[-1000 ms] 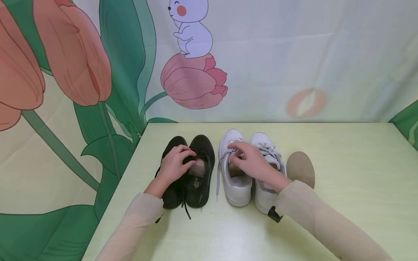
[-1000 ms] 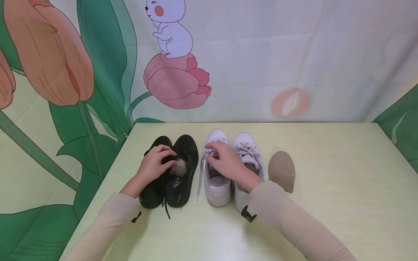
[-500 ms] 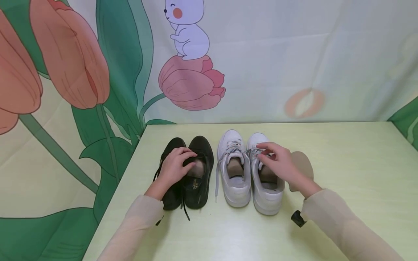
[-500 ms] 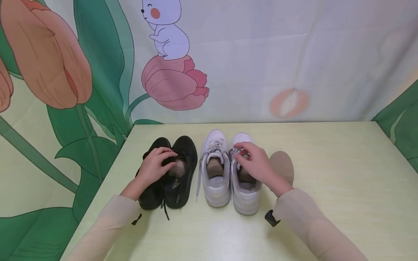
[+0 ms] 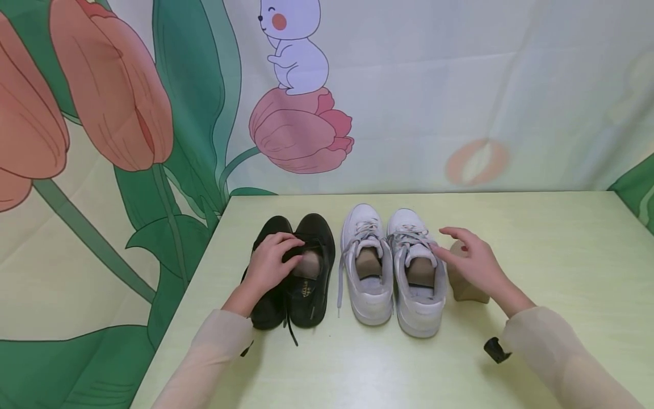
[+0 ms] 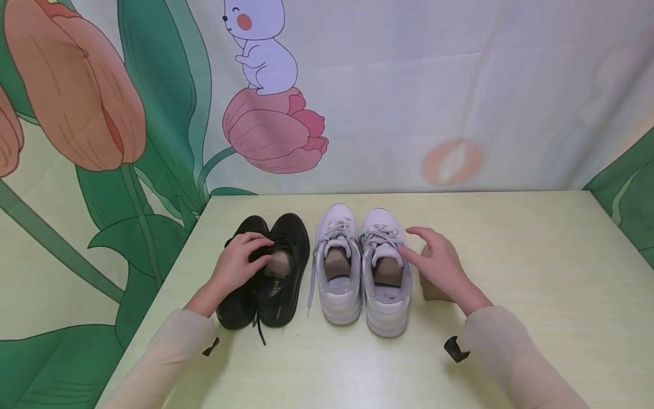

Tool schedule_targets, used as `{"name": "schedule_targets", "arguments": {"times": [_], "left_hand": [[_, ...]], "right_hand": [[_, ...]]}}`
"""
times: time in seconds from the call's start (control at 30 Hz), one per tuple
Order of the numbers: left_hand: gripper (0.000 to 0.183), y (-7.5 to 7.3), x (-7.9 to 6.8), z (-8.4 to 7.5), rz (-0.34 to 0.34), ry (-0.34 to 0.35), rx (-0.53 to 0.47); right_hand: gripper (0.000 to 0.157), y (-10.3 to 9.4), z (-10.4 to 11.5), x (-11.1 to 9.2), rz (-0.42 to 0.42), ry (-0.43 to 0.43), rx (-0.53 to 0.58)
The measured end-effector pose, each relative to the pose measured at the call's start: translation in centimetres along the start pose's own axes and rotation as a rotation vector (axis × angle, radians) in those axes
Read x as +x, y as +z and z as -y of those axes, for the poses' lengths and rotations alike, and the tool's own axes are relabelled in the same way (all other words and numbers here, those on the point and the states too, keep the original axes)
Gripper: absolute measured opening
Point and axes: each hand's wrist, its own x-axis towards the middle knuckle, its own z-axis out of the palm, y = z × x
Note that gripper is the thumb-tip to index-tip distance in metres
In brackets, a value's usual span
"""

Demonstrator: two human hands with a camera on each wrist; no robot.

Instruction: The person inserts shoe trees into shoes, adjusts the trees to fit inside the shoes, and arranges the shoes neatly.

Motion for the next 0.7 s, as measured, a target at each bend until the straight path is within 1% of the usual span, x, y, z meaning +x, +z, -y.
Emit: {"name": "schedule_targets", "arguments": {"times": [0.1, 0.37, 0.53, 0.7], "left_hand": [[0.025, -0.1, -0.1, 0.0, -0.003, 0.003, -0.009], [0.025, -0.2, -0.3, 0.2, 0.005, -0.006, -0.024], [0.025, -0.2, -0.4, 0.2, 0.003, -0.011, -0.034], [0.025, -0.2, -0.4, 0.2, 0.006, -0.023, -0.028]], "right_hand": [[0.056, -0.3, -1.1, -0.3, 0.011, 0.019, -0.018], [0.059, -0.9, -3.5, -1.0, 0.035, 0.015, -0.051], [0.063, -1.1, -4.6, -1.4, 0.06, -0.005, -0.064], [0.072, -1.2, -5.3, -1.9, 0.096, 0.001, -0.068]]}}
